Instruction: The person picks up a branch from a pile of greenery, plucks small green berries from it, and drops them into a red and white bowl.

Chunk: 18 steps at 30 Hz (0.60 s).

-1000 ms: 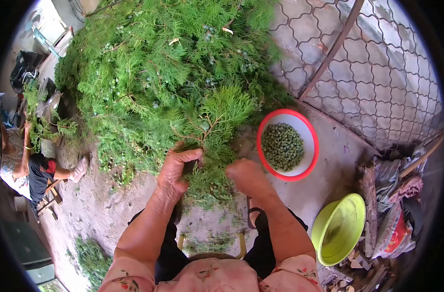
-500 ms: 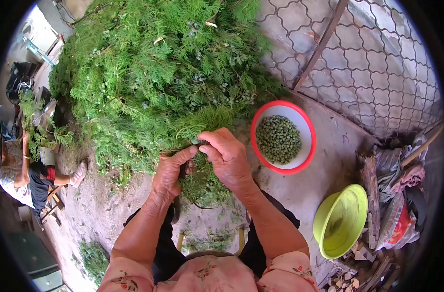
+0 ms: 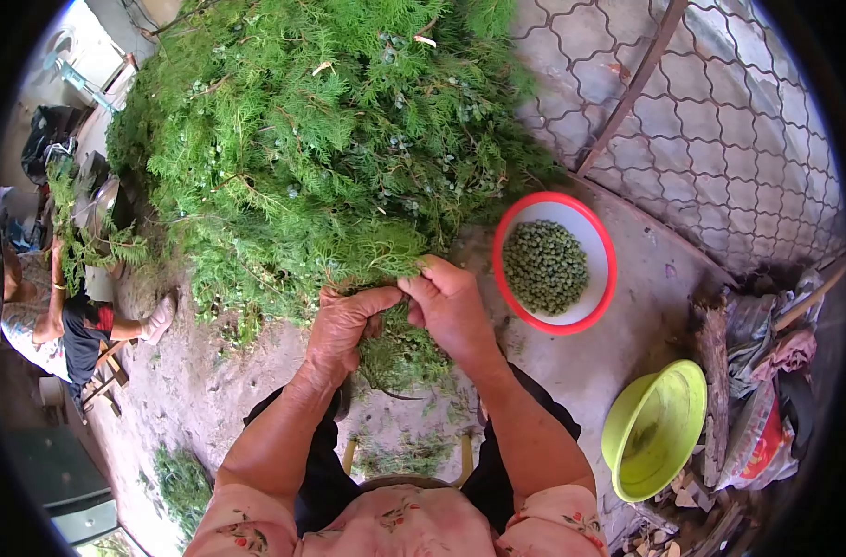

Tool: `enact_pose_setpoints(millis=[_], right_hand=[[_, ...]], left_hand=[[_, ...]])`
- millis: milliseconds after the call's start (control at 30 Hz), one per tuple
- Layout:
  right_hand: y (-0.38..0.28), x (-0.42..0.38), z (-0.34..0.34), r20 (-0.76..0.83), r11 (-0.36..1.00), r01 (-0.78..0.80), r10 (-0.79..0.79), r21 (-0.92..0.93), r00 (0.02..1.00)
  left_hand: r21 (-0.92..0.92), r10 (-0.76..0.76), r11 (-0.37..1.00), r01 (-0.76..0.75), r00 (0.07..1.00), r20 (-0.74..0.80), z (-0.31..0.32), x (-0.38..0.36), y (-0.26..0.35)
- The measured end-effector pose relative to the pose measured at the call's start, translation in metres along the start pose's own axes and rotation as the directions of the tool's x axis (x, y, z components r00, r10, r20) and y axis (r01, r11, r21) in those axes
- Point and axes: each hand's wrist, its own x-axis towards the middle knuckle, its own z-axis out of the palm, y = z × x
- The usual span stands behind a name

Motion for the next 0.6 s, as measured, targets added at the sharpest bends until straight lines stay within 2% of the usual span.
enact_pose_setpoints(millis=[33,67,133,167,233,300,333,367,400,433,467,500,533,567,600], right_hand=[[0.000,0.000,-0.002,0.035,0.977,-0.149,0.145,0.152,0.989],[0.001,0.000,-0.002,0.034,0.977,-0.150,0.146,0.152,0.989],[0.005,0.001,-0.005,0.054,0.812,-0.130,0.121,0.569,0.991],[0.004,0.003,-0.006,0.051,0.813,-0.129,0.121,0.568,0.991],[0.000,0.006,-0.005,-0.021,0.723,-0.089,0.141,0.685,0.990],[0.004,0.006,-0.006,-0.033,0.723,-0.074,0.133,0.687,0.991],[0.009,0.006,-0.007,-0.021,0.783,-0.085,0.125,0.617,0.992],[0.013,0.005,-0.008,-0.009,0.836,-0.094,0.118,0.540,0.993],[0.010,0.002,-0.007,-0.011,0.836,-0.093,0.118,0.540,0.993],[0.006,-0.001,-0.003,0.004,0.919,-0.090,0.095,0.383,0.995],[0.002,-0.004,0.002,0.023,0.974,-0.080,0.076,0.214,0.997],[0.002,-0.006,0.008,0.002,0.988,-0.055,0.055,0.142,0.998],[0.006,-0.007,0.012,-0.008,0.995,-0.001,0.002,0.098,1.000],[0.010,-0.007,0.015,-0.016,0.997,0.051,-0.050,0.052,0.999],[0.010,-0.008,0.015,-0.019,0.997,0.049,-0.049,0.052,0.999]], left_hand=[[-0.020,-0.043,0.999,0.043,0.999,-0.010,-0.001,0.001,-0.001],[-0.040,-0.088,0.995,0.087,0.996,-0.017,-0.002,0.002,-0.002],[-0.043,-0.067,0.997,0.066,0.998,-0.015,-0.004,0.005,-0.005],[-0.047,-0.041,0.998,0.040,0.999,-0.015,-0.004,0.007,-0.005],[-0.022,-0.072,0.997,0.071,0.996,-0.047,-0.002,0.006,-0.003],[0.060,-0.008,0.998,0.010,0.999,-0.043,0.000,0.006,-0.004],[0.060,-0.009,0.998,0.012,0.999,-0.041,0.001,0.006,-0.005],[0.151,0.055,0.987,-0.049,0.998,-0.035,0.000,0.006,-0.008],[0.241,0.119,0.964,-0.110,0.993,-0.023,-0.001,0.006,-0.009],[0.241,0.118,0.964,-0.109,0.993,-0.020,-0.001,0.007,-0.010],[0.328,0.155,0.934,-0.138,0.988,-0.026,0.000,0.007,-0.011],[0.413,0.191,0.896,-0.163,0.981,-0.028,-0.001,0.008,-0.012],[0.414,0.190,0.896,-0.162,0.982,-0.025,-0.004,0.012,-0.020],[0.565,0.399,0.746,-0.353,0.916,0.045,-0.010,0.019,-0.034],[0.679,0.574,0.533,-0.506,0.805,0.149,-0.011,0.021,-0.038]])
